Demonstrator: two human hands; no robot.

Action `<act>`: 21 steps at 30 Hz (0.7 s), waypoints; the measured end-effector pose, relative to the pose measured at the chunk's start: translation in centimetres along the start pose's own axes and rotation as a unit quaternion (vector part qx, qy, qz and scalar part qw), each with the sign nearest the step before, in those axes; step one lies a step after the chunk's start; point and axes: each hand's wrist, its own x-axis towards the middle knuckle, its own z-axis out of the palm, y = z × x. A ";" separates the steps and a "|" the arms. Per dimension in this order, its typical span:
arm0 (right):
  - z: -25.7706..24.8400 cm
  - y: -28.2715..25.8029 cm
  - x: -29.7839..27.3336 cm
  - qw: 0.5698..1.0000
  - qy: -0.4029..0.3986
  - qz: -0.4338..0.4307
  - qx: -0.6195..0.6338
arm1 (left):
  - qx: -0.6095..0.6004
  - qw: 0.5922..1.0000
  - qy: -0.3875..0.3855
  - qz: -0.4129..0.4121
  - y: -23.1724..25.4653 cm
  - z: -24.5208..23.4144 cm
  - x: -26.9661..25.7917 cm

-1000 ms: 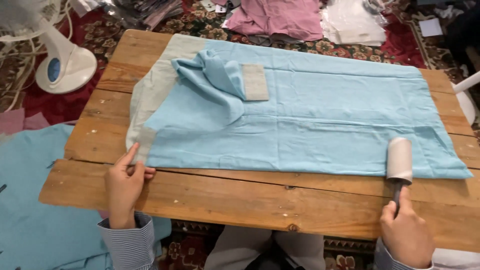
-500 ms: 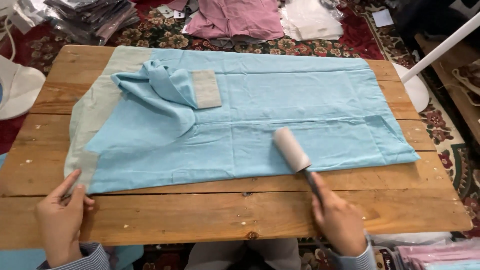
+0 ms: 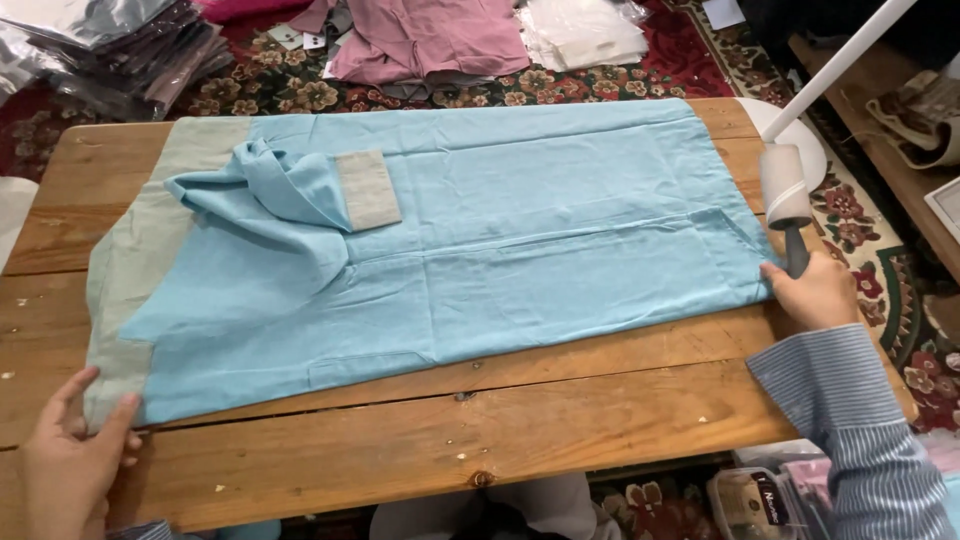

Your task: Using a lint roller to remove debris from a shirt and then folding the garment on a wooden table.

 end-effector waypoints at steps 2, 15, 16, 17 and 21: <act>1.1 0.6 2.0 0.992 0.006 -0.010 0.124 | 0.024 0.999 0.006 -0.036 1.6 0.1 -0.3; 15.5 29.5 0.7 0.958 0.033 0.098 0.268 | 0.143 0.960 -0.154 -0.184 5.7 -4.4 -2.8; 17.5 32.2 2.2 0.917 -0.058 0.222 0.325 | 0.300 0.920 -0.185 -0.172 6.2 -4.5 -2.7; 19.5 35.0 3.7 0.850 -0.151 0.336 0.376 | 0.446 0.856 -0.209 -0.155 6.7 -4.7 -2.5; 19.7 31.6 3.6 0.939 -0.054 0.187 0.285 | 0.565 0.816 -0.116 0.038 7.9 -3.8 -0.7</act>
